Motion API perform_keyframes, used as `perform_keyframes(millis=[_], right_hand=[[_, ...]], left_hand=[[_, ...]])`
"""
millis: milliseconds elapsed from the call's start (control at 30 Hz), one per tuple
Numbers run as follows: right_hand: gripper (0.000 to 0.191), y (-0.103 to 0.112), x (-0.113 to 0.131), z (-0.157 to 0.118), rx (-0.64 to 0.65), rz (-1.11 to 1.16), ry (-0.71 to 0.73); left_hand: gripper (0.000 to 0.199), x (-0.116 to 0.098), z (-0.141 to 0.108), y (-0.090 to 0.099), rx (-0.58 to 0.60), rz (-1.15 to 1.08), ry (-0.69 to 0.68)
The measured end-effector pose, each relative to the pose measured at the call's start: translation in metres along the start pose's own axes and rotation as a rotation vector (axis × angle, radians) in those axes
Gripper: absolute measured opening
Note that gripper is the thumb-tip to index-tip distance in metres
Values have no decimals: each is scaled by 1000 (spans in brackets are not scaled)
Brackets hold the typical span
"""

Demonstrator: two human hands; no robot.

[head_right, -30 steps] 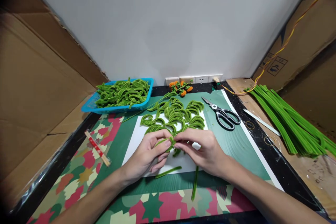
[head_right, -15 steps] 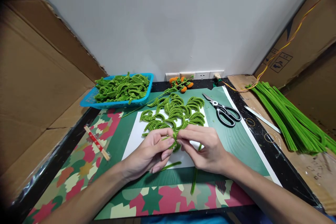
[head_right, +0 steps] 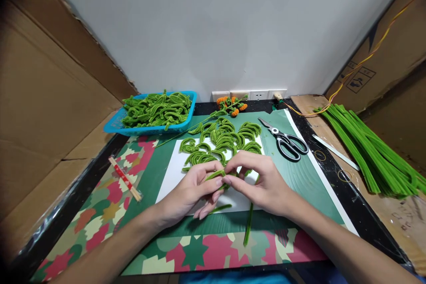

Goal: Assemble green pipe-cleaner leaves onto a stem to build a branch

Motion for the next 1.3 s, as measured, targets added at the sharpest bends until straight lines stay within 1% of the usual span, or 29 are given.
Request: perform_keyframes(millis=[133,200,300,400,500,567,700,800,900,967,1033,1133,1233,1300], right_hand=[[13,-5,-14,-2,23,-24,-140],[14,-6,-15,-4,16,-63,-136],[9,-7,-5,-7,-3,-159,0],[6,-8,7,-10,-30,-223,136],[8,-9,15,-12,-54,-226,208],[8,-10,18,-13,-59,-227,230],[8,-13,14,-14,-58,-207,190],[8,-12,4,-12,-55,-175,91],[11,-9,-9,-9,-43,-116,-39],[13,-5,-14,-7,-48,-81,-86],[13,-1,-15,-5,-59,-74,-90],[10,3,-9,-3,-80,-137,-32],[10,0,-2,-5,-73,-202,19],[10,-5,-1,-7,-41,-199,15]], left_hand=[[29,-3,0,2,-70,152,-55],[28,-3,-1,1,-71,223,-56],[30,-4,-2,0,-47,262,-43],[34,-4,-2,-2,-5,229,-26],[36,0,-3,-7,46,182,1],[36,2,-3,-9,61,166,19],[34,5,-3,-7,49,175,31],[33,6,-1,-4,33,159,30],[31,5,1,-6,33,97,10],[32,2,2,-7,22,47,-14],[32,-1,2,-6,-6,32,-44],[32,-9,1,2,-92,48,-113],[32,-14,-1,8,-164,95,-173],[31,-14,-3,9,-191,152,-187]])
Point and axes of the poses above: each hand's wrist, its own z-axis towards the middle knuckle, its own y-axis out of the back of the hand, x = y × z, the point moved 10 cm from there along z, towards the middle knuckle, and after that the axes turned 7 degrees about -x, right-handed, at the moved point
